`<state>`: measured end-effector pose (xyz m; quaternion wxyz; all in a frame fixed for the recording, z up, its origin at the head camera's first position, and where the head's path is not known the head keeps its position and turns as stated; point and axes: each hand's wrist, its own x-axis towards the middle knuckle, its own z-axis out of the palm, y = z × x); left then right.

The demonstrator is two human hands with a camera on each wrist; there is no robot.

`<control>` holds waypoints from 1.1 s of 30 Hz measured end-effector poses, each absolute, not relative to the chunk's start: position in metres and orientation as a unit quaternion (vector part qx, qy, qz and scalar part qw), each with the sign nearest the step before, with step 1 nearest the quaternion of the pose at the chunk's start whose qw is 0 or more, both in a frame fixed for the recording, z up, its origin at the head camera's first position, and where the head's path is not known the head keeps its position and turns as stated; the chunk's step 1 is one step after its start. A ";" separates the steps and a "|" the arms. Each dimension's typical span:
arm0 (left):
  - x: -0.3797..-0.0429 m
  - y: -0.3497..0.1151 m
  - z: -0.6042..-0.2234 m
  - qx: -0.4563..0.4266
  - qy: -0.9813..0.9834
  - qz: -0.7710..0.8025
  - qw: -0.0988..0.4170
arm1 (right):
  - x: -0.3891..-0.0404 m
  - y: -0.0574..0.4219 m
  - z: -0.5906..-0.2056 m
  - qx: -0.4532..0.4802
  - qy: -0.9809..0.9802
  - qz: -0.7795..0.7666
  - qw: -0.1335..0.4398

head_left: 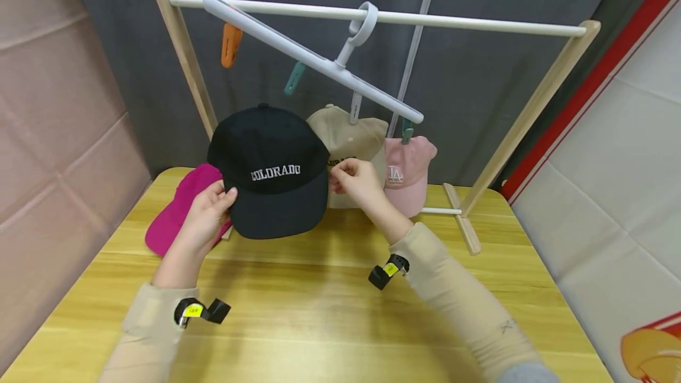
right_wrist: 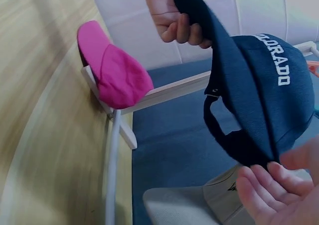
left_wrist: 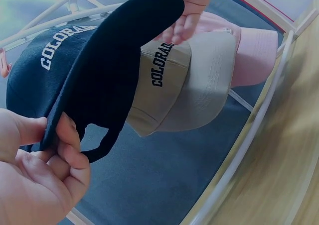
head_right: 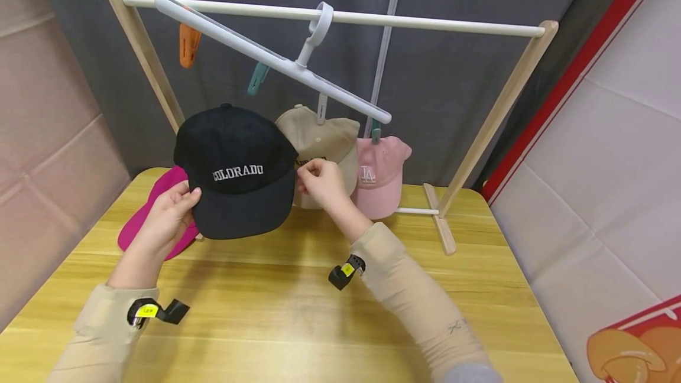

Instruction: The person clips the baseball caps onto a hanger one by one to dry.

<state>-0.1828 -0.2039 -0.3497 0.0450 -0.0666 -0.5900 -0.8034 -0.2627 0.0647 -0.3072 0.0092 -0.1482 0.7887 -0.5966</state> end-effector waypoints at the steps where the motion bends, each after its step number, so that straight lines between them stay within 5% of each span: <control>1: -0.183 -0.204 -0.350 -0.066 -0.589 -0.804 0.044 | -0.263 0.064 -0.305 -0.145 0.781 -0.608 0.000; 13: -0.185 -0.206 -0.351 -0.075 -0.585 -0.807 0.036 | -0.249 0.051 -0.253 -0.181 0.722 -0.664 -0.079; 19: -0.185 -0.205 -0.352 -0.078 -0.590 -0.803 0.036 | -0.268 0.044 -0.255 -0.204 0.702 -0.675 -0.100; 33: -0.186 -0.202 -0.350 -0.065 -0.602 -0.796 0.026 | -0.286 0.040 -0.226 -0.193 0.673 -0.714 -0.012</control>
